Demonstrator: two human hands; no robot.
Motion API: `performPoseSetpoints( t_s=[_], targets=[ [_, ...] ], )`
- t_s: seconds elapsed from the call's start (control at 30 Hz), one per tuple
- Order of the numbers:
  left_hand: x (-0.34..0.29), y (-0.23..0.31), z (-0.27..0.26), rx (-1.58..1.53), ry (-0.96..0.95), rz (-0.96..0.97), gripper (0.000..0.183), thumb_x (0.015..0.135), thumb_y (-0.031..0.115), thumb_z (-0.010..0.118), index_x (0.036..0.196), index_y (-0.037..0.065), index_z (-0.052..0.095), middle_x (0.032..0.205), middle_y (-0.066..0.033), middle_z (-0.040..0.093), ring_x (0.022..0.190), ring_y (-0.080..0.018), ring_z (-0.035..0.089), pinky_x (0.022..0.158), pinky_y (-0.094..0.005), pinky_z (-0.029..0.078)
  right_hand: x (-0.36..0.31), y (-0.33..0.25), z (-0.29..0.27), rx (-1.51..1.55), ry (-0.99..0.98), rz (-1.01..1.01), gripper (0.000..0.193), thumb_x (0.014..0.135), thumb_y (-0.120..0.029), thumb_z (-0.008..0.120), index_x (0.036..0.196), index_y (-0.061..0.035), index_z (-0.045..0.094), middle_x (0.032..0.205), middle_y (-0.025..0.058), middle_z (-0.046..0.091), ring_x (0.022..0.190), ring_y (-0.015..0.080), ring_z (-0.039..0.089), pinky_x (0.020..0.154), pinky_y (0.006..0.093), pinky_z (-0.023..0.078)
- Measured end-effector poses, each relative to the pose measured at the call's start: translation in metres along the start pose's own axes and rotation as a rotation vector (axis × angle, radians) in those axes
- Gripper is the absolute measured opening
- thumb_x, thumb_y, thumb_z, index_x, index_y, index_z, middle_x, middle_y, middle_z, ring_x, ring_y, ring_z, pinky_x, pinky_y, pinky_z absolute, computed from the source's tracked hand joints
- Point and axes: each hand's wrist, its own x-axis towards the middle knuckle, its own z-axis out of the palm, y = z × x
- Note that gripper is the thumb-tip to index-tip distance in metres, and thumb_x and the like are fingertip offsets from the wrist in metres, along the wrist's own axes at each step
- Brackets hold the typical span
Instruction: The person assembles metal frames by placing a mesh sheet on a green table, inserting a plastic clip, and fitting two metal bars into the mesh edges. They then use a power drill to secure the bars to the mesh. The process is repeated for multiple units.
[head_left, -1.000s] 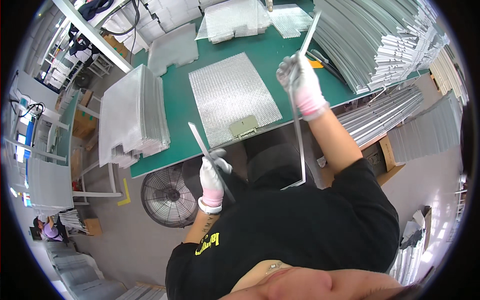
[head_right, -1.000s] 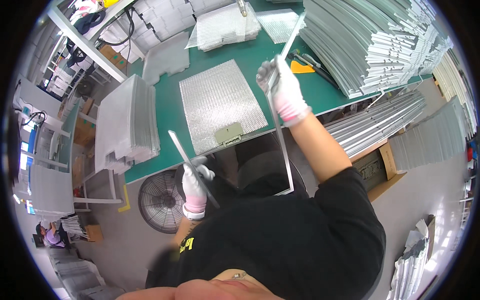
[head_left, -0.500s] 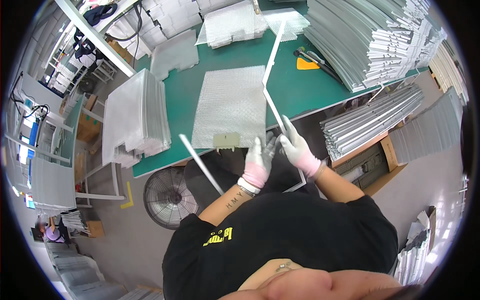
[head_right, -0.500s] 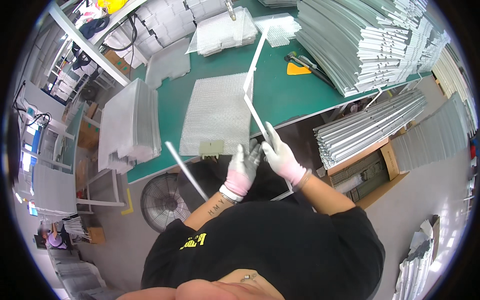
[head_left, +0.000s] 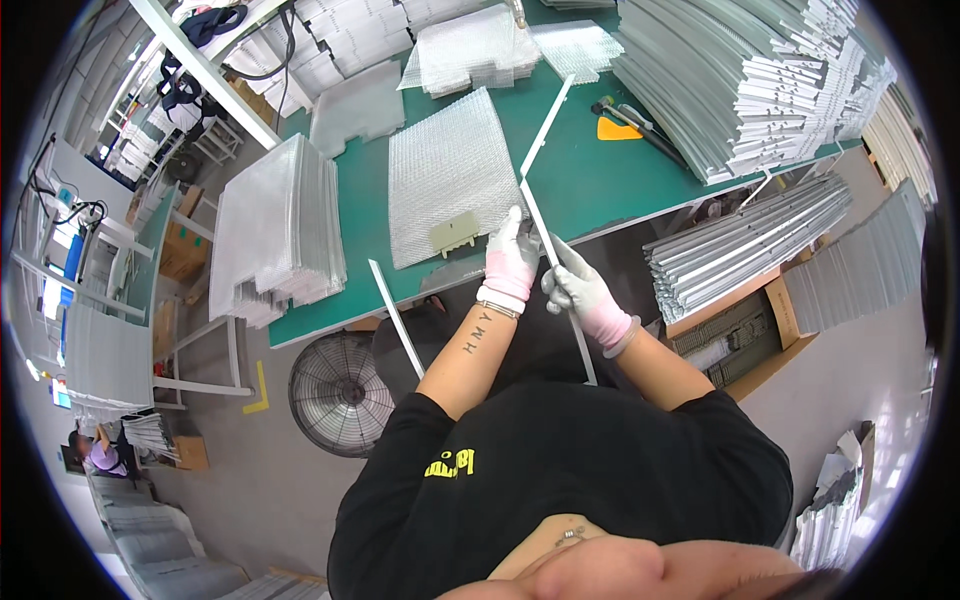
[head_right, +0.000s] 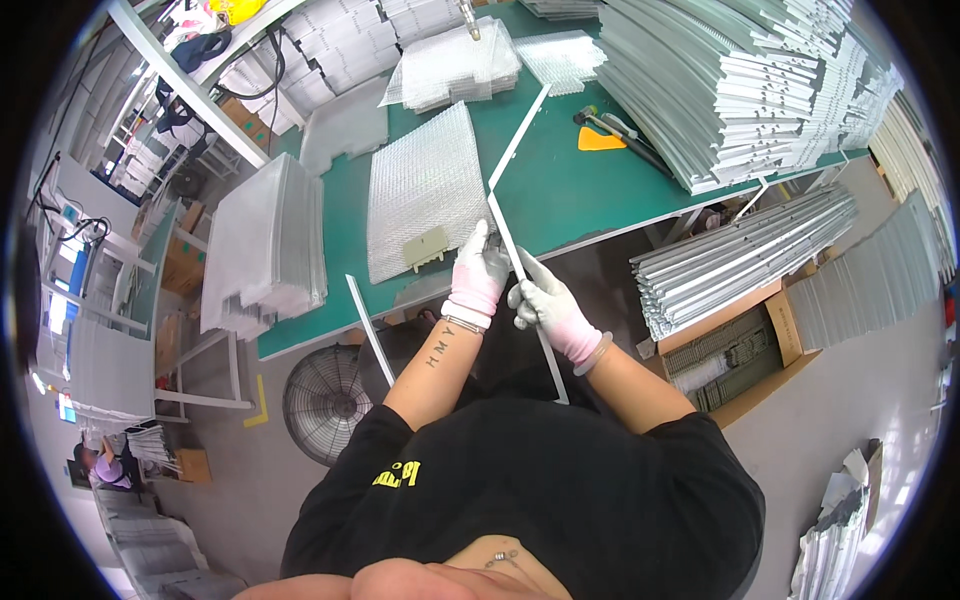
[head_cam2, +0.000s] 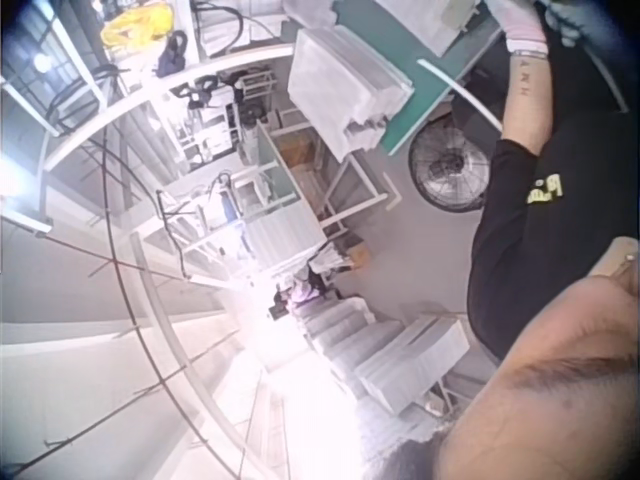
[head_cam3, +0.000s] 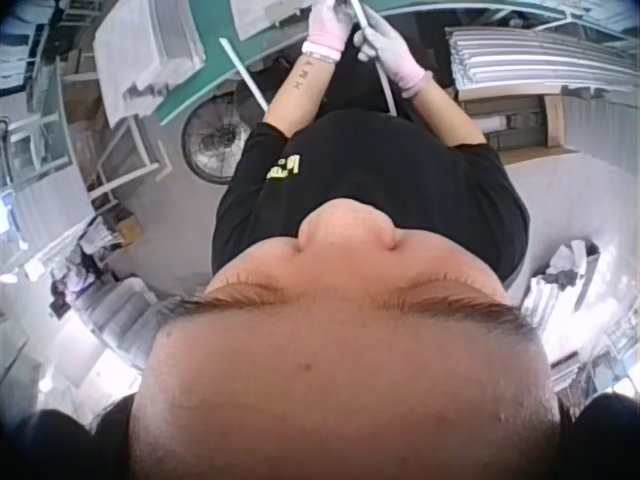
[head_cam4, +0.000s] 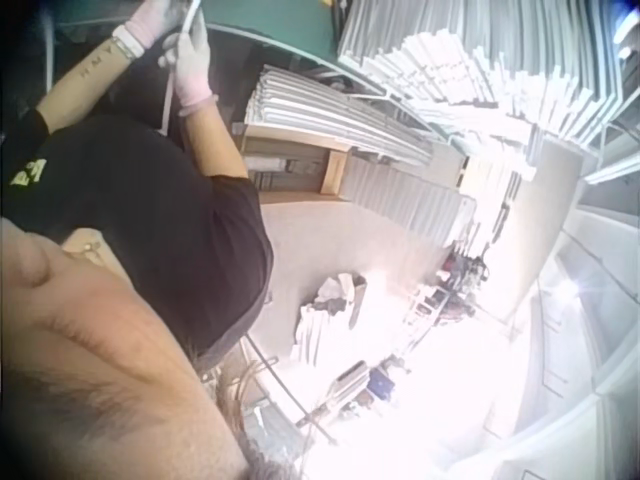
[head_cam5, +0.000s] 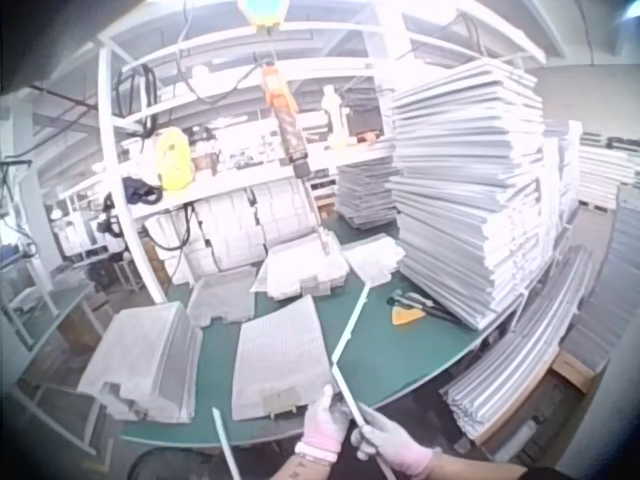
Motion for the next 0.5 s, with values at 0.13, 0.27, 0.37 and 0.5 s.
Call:
performPoseSetpoints(
  t_s=[0.13, 0.27, 0.37, 0.5],
  targets=[
    [-0.031, 0.001, 0.022, 0.088, 0.025, 0.058, 0.025, 0.099, 0.017, 0.058, 0.117, -0.001, 0.054, 0.114, -0.0127, 0.058, 0.106, -0.0227, 0.055, 0.095, -0.036, 0.047, -0.014, 0.002, 0.002, -0.058, 0.01, 0.003, 0.061, 0.104, -0.024, 0.048, 0.157, -0.0132, 0.02, 0.086, 0.0045, 0.055, 0.054, 0.0042, 0.038, 0.06, 0.0244, 0.046],
    [-0.045, 0.009, 0.044, 0.115, -0.015, 0.107, 0.021, 0.099, 0.019, 0.059, 0.112, 0.003, 0.057, 0.106, -0.0083, 0.061, 0.098, -0.0191, 0.057, 0.087, -0.0362, 0.048, -0.023, -0.004, 0.01, -0.007, -0.026, 0.0, 0.06, 0.104, -0.015, 0.043, 0.157, -0.0106, 0.016, 0.084, 0.0057, 0.057, 0.054, 0.0054, 0.043, 0.06, 0.0257, 0.051],
    [-0.048, 0.006, 0.052, 0.165, 0.016, 0.145, 0.02, 0.098, 0.019, 0.061, 0.111, 0.004, 0.057, 0.101, -0.007, 0.061, 0.092, -0.0191, 0.058, 0.083, -0.0359, 0.05, -0.027, -0.007, 0.014, -0.071, -0.016, -0.02, 0.062, 0.104, -0.023, 0.048, 0.157, -0.012, 0.018, 0.085, 0.0052, 0.056, 0.054, 0.0046, 0.039, 0.061, 0.0249, 0.048],
    [-0.031, -0.001, 0.039, 0.13, 0.033, 0.086, 0.017, 0.097, 0.017, 0.063, 0.109, 0.005, 0.057, 0.099, -0.0055, 0.062, 0.088, -0.0183, 0.059, 0.08, -0.035, 0.05, -0.028, -0.004, 0.008, -0.123, 0.016, -0.021, 0.062, 0.104, -0.02, 0.047, 0.157, -0.0109, 0.017, 0.084, 0.0053, 0.056, 0.054, 0.0052, 0.04, 0.059, 0.0253, 0.049]
  ],
)
